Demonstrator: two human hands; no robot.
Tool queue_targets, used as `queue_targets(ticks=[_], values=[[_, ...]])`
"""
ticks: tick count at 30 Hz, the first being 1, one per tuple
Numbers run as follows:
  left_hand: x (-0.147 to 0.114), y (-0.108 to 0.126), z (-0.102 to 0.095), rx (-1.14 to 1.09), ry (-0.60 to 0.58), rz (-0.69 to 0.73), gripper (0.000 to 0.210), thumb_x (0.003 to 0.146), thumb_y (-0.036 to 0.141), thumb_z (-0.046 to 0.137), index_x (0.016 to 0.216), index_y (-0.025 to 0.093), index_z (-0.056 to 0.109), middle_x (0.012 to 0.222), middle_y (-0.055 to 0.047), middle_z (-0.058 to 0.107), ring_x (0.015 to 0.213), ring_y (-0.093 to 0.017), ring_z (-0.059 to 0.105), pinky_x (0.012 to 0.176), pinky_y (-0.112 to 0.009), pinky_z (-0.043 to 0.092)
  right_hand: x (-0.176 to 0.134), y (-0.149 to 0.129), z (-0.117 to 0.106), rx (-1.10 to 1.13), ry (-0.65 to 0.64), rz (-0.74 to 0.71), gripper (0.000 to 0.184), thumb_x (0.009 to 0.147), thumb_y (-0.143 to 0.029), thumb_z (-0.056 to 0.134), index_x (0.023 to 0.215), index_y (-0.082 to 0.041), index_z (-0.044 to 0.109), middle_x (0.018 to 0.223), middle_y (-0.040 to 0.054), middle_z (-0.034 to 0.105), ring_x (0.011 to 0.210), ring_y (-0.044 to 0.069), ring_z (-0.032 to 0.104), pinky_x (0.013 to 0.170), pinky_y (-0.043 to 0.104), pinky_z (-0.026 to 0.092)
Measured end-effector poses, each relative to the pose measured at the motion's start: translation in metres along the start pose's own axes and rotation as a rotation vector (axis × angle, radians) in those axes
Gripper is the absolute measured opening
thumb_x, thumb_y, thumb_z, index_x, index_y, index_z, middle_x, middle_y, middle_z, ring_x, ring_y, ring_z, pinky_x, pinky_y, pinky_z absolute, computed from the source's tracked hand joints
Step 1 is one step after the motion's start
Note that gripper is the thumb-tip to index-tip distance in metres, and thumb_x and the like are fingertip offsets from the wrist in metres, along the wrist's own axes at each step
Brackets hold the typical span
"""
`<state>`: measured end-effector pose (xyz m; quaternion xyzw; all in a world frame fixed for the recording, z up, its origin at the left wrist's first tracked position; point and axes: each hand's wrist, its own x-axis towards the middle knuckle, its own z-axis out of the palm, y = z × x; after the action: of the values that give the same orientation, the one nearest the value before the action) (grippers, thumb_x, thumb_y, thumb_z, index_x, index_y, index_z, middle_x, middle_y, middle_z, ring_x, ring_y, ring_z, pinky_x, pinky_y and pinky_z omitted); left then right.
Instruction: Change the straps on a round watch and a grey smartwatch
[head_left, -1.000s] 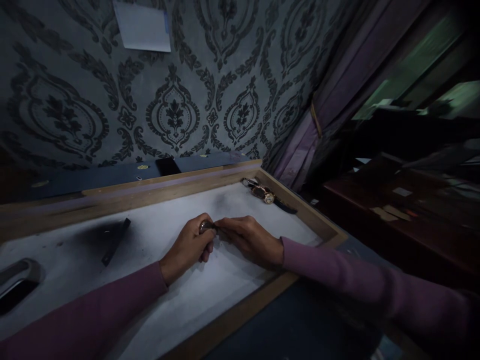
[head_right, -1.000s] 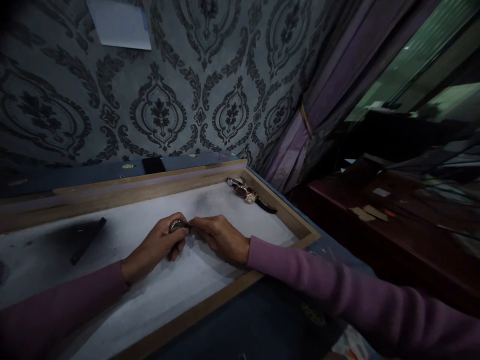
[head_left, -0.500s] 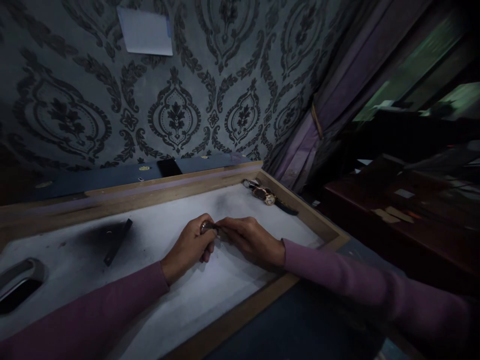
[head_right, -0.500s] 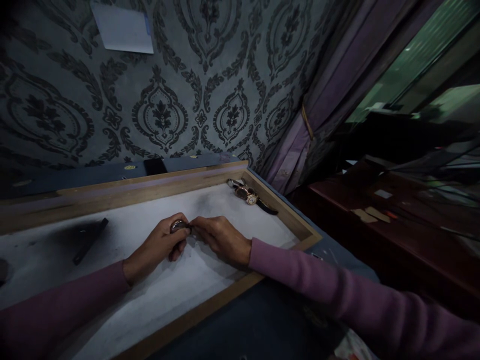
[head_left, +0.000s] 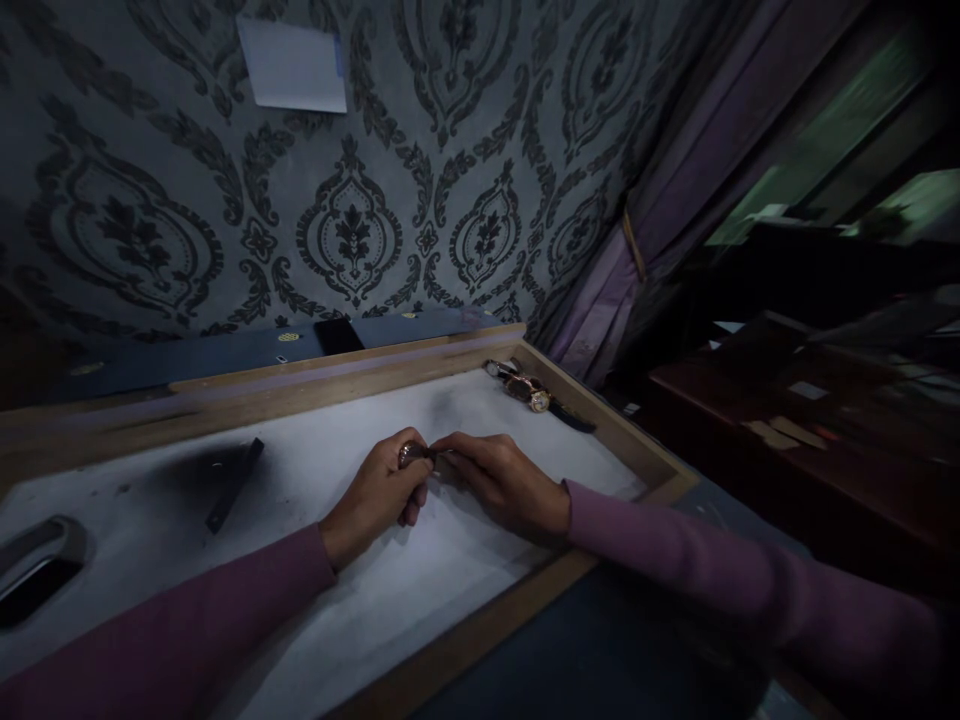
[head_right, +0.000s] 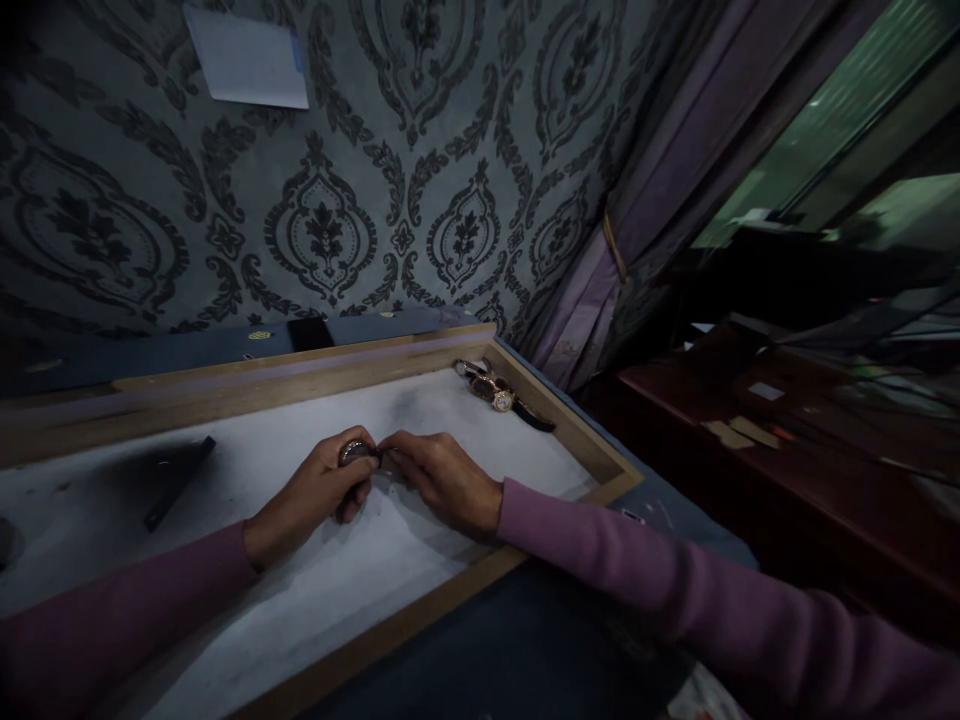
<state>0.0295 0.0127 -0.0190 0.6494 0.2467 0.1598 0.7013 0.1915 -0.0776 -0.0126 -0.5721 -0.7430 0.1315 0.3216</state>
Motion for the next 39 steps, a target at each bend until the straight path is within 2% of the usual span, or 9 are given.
queue_targets(ticks=[29, 39], values=[[0.0014, -0.0072, -0.0002, 0.035, -0.006, 0.026, 0.009, 0.084, 0.026, 0.047, 0.077, 0.02, 0.044, 0.05, 0.009, 0.05, 0.036, -0.006, 0.045, 0.034, -0.014, 0.028, 0.0026, -0.005, -0.0019, 0.066, -0.063, 0.02, 0.029, 0.1, -0.024, 0.038, 0.098, -0.013, 0.065, 0.068, 0.0012, 0.058, 0.057, 0.011, 0.052, 0.057, 0.021, 0.041], [-0.0013, -0.0052, -0.0004, 0.089, -0.016, 0.031, 0.009, 0.085, 0.025, 0.046, 0.078, 0.02, 0.045, 0.051, 0.008, 0.051, 0.037, -0.006, 0.046, 0.035, -0.014, 0.029, 0.0021, -0.0031, -0.0022, 0.019, -0.073, -0.022, 0.026, 0.099, -0.018, 0.039, 0.097, -0.012, 0.064, 0.069, 0.0025, 0.062, 0.058, 0.011, 0.054, 0.056, 0.021, 0.042]])
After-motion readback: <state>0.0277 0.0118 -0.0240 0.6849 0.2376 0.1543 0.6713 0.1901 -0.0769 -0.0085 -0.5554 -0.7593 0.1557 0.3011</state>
